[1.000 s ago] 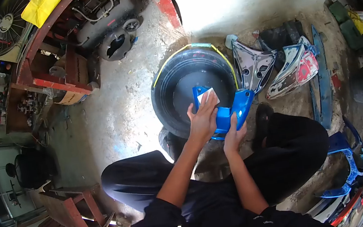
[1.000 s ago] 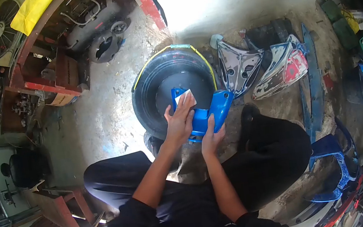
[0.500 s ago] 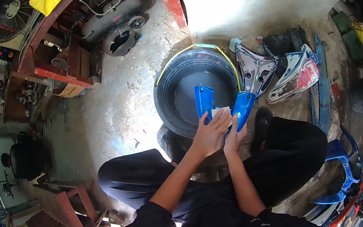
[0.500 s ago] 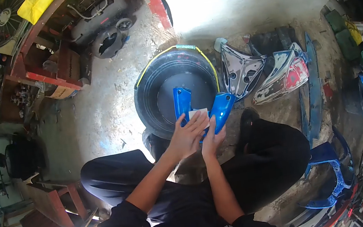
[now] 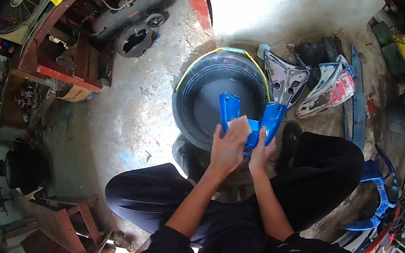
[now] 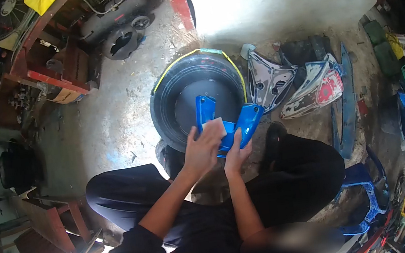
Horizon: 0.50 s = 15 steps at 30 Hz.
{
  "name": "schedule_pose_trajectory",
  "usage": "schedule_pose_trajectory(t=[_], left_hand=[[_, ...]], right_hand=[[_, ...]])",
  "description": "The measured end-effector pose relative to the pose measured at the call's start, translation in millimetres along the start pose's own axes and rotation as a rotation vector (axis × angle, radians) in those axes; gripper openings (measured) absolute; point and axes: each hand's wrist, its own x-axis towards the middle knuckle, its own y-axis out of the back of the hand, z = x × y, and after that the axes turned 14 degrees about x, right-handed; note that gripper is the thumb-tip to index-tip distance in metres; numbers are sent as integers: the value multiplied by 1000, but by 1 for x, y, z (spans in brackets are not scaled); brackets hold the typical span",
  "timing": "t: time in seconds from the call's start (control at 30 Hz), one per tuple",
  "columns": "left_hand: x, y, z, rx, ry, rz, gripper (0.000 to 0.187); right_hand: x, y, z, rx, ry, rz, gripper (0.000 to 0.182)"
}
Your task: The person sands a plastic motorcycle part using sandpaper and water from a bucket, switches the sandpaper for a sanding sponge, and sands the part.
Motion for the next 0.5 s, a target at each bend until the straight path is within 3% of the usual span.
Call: schedule_pose_trajectory(t=[0.03,0.1,0.13,0.23,0.3,0.37,0.4,0.43,0.5], left_hand=[[10,0,-7,8,1,4,42],[27,-9,-10,76,482,55,45],[26,-13,-9,155,372,98,46],[23,-13,-8,149,345,141,45],[25,-12,-15,141,439,74,44],[21,-16,-13,-243,586,39,45],[12,-8,-4,-239,471,46,47],[-3,-8,12,168,290,73,50],[-21,-4,34,165,223,3,52]], right_hand=[[-1,-6,0,8,-1,-5,36],[-2,-4,-2,-42,65,3,36],[-1,-2,0,-49,69,1,38],[-2,-3,-2,24,44,-17,39],[-3,-4,-3,-6,54,-15,39],[-2,-2,-4,-47,68,-9,40],[-1,-1,-3,-55,65,-3,40],[-2,-1,-1,-62,59,2,40],[-3,-4,-3,-36,36,3,40]])
